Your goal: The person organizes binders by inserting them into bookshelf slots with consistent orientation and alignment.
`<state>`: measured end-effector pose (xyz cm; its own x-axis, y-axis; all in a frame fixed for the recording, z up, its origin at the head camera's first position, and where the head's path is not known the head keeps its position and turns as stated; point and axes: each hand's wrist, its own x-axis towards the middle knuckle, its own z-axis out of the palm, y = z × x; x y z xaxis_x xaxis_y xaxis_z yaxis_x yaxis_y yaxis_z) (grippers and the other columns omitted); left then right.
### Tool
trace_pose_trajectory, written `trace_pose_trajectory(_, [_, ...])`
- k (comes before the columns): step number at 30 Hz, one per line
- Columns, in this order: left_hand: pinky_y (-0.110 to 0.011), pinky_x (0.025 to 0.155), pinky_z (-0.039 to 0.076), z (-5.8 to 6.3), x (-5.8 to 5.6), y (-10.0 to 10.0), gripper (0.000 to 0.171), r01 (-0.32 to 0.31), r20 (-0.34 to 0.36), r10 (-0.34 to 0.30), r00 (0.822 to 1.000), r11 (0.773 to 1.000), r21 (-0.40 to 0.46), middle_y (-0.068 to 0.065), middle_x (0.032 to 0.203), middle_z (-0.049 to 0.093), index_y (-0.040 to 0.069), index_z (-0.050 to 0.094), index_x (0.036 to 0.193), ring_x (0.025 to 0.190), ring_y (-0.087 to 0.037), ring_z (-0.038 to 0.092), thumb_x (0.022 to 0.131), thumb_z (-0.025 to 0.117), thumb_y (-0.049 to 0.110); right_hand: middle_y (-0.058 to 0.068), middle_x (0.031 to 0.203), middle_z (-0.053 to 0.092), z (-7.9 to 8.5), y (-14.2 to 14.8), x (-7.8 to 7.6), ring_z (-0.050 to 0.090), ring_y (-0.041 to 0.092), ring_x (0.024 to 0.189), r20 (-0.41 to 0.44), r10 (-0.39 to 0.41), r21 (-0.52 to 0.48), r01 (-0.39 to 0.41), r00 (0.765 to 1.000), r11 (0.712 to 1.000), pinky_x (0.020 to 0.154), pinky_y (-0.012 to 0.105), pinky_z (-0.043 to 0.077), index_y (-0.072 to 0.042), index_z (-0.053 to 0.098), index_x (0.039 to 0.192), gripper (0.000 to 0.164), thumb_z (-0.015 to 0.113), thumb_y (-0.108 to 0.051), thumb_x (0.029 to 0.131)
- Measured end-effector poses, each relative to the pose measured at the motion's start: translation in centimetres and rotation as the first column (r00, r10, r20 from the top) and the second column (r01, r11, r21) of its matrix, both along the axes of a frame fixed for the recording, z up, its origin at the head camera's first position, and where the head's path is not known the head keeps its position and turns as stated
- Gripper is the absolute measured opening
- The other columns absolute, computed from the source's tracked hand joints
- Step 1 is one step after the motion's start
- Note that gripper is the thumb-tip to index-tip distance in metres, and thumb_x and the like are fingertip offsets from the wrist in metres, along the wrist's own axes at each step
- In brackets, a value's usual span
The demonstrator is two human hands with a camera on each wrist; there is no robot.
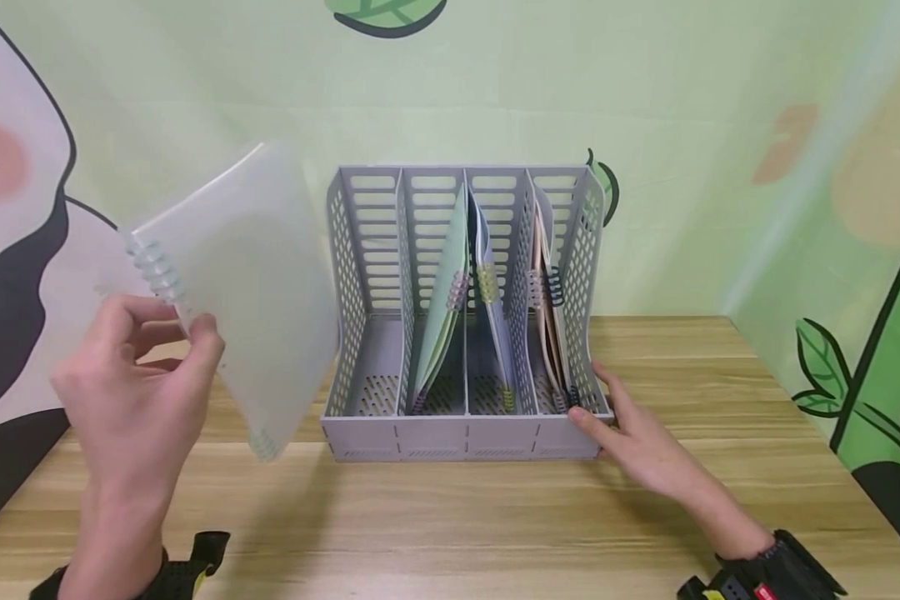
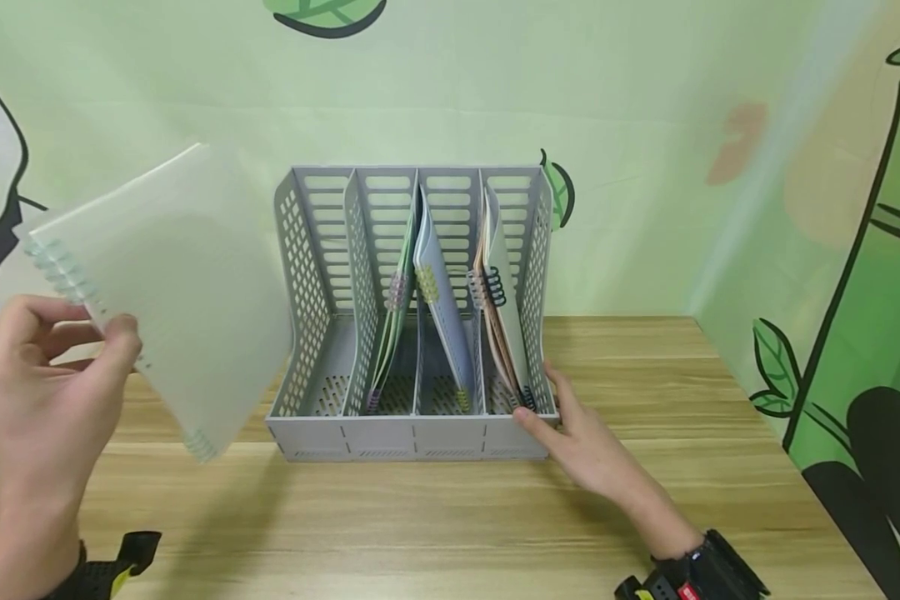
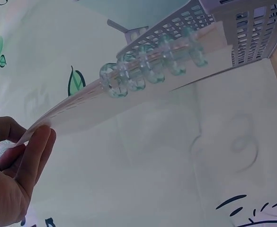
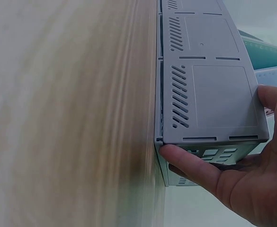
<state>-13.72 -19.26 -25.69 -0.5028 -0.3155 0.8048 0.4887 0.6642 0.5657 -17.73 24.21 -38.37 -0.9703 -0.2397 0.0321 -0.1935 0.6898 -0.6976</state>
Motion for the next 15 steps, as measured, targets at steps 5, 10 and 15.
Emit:
trace_pose_trajectory(5, [-0.008,0.056,0.046,0.17,0.15,-0.05,0.009,0.001,-0.021,-0.001,1.0,1.0,0.006,-0.005,0.083,0.068,-0.013,0.061,0.086,0.075,0.011,0.063,0.079,0.065,-0.008,0.033,0.142,0.037,0.06,-0.04,0.04,0.065,0.013,0.067,0.005,-0.001,0.003,0.001,1.0,1.0,0.09,0.05,0.044,-0.016,0.005,0.159,0.08,0.049,-0.051,0.101])
trace_pose_trajectory(10, [-0.008,0.057,0.046,0.4,0.47,0.06,0.011,-0.004,-0.024,0.004,1.0,1.0,0.024,-0.011,0.082,0.068,-0.014,0.061,0.087,0.073,0.009,0.063,0.079,0.065,-0.008,0.033,0.142,0.036,0.08,-0.02,0.05,0.065,0.013,0.066,-0.001,0.003,0.0,-0.003,1.0,1.0,0.096,0.054,0.038,-0.016,0.005,0.159,0.08,0.049,-0.05,0.101])
trace_pose_trajectory(15, [-0.008,0.057,0.046,0.63,0.81,0.16,0.011,0.009,-0.044,-0.007,0.999,0.999,0.047,-0.013,0.079,0.066,-0.015,0.059,0.084,0.07,0.006,0.063,0.079,0.064,-0.007,0.033,0.139,0.04,0.03,-0.06,0.03,0.066,0.013,0.067,-0.003,0.0,-0.001,0.0,1.0,1.0,0.097,0.055,0.038,-0.016,0.005,0.159,0.08,0.049,-0.05,0.101])
